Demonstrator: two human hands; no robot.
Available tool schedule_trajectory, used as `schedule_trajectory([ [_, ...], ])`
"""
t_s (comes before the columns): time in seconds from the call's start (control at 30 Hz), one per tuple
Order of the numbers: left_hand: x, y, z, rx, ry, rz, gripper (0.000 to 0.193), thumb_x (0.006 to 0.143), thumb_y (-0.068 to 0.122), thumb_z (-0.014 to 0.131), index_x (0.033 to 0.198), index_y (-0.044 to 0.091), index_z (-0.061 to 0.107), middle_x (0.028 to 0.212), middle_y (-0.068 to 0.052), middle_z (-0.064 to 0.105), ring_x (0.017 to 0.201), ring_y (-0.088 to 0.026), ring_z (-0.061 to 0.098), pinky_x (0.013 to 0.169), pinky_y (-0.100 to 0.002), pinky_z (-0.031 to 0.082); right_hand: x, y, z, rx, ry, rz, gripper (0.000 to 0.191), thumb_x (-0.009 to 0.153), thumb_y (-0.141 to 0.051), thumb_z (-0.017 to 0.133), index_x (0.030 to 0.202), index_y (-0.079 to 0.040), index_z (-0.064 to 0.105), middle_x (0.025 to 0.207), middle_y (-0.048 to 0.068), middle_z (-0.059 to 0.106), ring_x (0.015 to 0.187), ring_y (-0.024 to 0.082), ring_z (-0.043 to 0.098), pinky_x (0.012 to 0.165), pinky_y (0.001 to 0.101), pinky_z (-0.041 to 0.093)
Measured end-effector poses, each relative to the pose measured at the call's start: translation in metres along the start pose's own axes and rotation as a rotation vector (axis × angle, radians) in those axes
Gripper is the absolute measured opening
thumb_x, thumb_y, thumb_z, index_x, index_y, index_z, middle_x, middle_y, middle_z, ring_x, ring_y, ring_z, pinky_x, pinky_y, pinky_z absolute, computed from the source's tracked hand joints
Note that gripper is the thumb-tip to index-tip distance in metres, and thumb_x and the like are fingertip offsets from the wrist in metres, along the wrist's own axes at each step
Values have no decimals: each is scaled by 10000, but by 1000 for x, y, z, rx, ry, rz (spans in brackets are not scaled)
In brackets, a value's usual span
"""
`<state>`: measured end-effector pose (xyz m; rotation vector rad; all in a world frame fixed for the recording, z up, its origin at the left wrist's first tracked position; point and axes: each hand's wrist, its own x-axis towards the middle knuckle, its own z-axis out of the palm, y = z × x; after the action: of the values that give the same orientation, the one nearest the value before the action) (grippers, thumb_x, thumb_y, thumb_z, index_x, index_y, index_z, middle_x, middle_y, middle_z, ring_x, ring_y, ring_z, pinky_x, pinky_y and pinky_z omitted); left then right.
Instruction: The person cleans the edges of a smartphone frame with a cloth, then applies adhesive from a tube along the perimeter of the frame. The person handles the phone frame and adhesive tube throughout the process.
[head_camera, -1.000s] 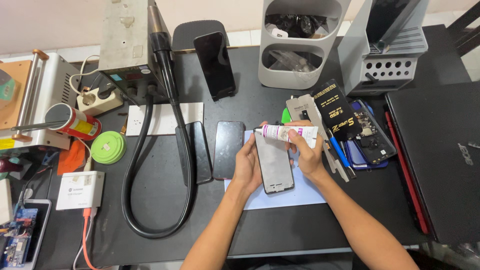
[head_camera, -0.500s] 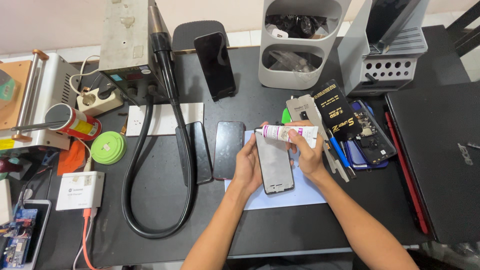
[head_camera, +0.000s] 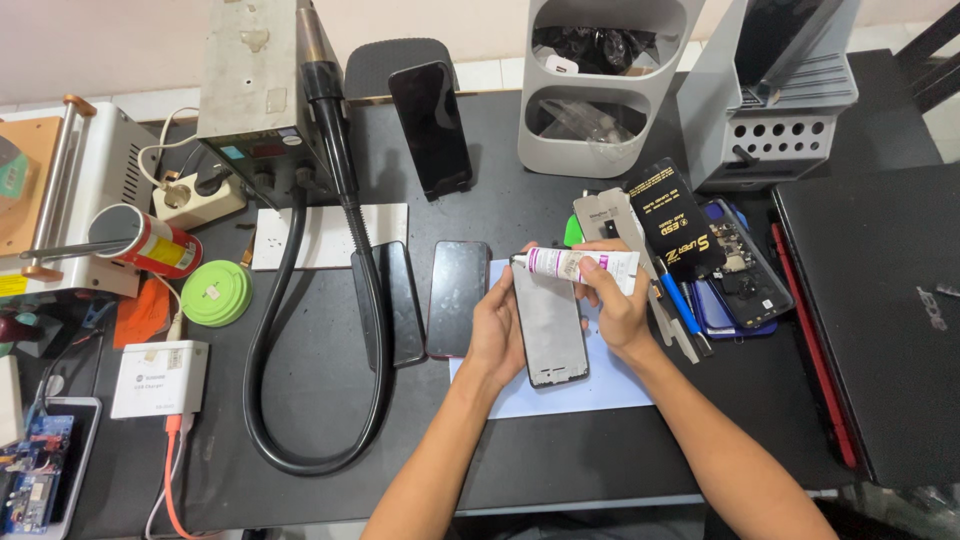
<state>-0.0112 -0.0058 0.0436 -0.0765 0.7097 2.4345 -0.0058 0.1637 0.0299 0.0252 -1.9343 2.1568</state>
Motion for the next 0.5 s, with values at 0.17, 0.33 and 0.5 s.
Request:
schedule_trajectory([
  [0.17,1,0,-2,-28,-10,-7,531,1103,410,218,1581,200,312,1371,-171,579,1185,-344,630,943,-565,571,-1,0,0,-10,4,-10,286,989,-211,597,1149,23,641,808,58,646,645,67,538,541,214,390],
  [0.33,1,-1,-4,-46,-29,0,526,1109,403,233,1586,199,317,1383,-166,578,1198,-344,626,951,-568,565,-2,1,0,-23,8,-5,276,995,-206,597,1146,21,638,811,53,647,644,66,533,547,215,389],
  [0.5,1,-1,-4,-41,-22,5,524,1106,401,237,1581,196,324,1382,-158,582,1197,-342,626,950,-569,565,-2,1,0,-12,11,-18,270,993,-199,598,1148,17,642,816,51,647,648,67,541,547,216,391],
])
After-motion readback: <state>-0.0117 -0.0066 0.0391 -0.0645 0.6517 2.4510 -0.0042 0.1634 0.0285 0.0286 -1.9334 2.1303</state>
